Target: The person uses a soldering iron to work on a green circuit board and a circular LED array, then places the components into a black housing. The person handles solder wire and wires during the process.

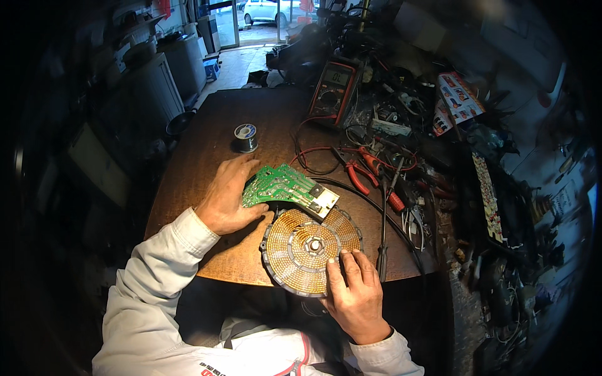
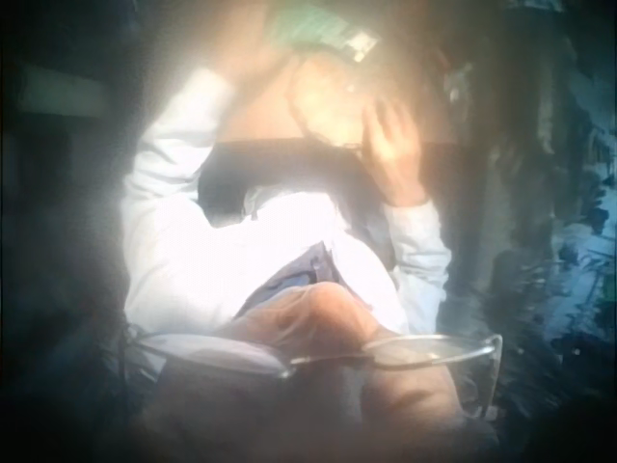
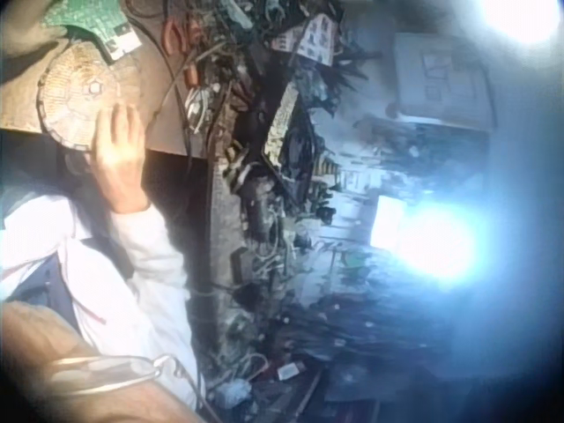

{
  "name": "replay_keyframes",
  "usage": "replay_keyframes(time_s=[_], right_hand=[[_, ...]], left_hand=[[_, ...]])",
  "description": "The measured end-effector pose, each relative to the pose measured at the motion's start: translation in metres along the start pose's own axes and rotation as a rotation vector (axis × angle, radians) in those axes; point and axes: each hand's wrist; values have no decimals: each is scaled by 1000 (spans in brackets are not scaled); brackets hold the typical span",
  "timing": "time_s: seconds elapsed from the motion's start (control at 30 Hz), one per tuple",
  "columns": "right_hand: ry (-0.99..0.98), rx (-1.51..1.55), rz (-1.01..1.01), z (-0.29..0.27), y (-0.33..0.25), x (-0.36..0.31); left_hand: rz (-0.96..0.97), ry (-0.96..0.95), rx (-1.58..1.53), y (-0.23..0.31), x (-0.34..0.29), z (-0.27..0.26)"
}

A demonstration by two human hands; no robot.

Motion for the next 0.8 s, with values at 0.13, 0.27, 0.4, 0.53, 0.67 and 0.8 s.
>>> replay_keyframes(time_s=[0.13, 0.27, 0.4, 0.53, 0.67, 0.8], right_hand=[[61, 1, 0, 4, 1, -2], [97, -3, 27, 0, 3, -6], [134, 22, -13, 7, 9, -6], [184, 58, -21, 9, 9, -7], [131, 47, 12, 5, 6, -7], [191, 0, 7, 8, 5, -6]], left_hand=[[114, -43, 72, 21, 12, 4], [187, -127, 79, 36, 33, 18], [138, -219, 53, 34, 40, 20], [139, -209, 17, 41, 38, 21], [94, -176, -106, 36, 34, 22], [65, -90, -343, 20, 32, 32]])
Point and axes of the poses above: each hand's wrist, its own x-axis towards the middle knuckle, its own z-axis out of the palm, y = z × x, and after that the axes turned 14 degrees about -z, right-handed
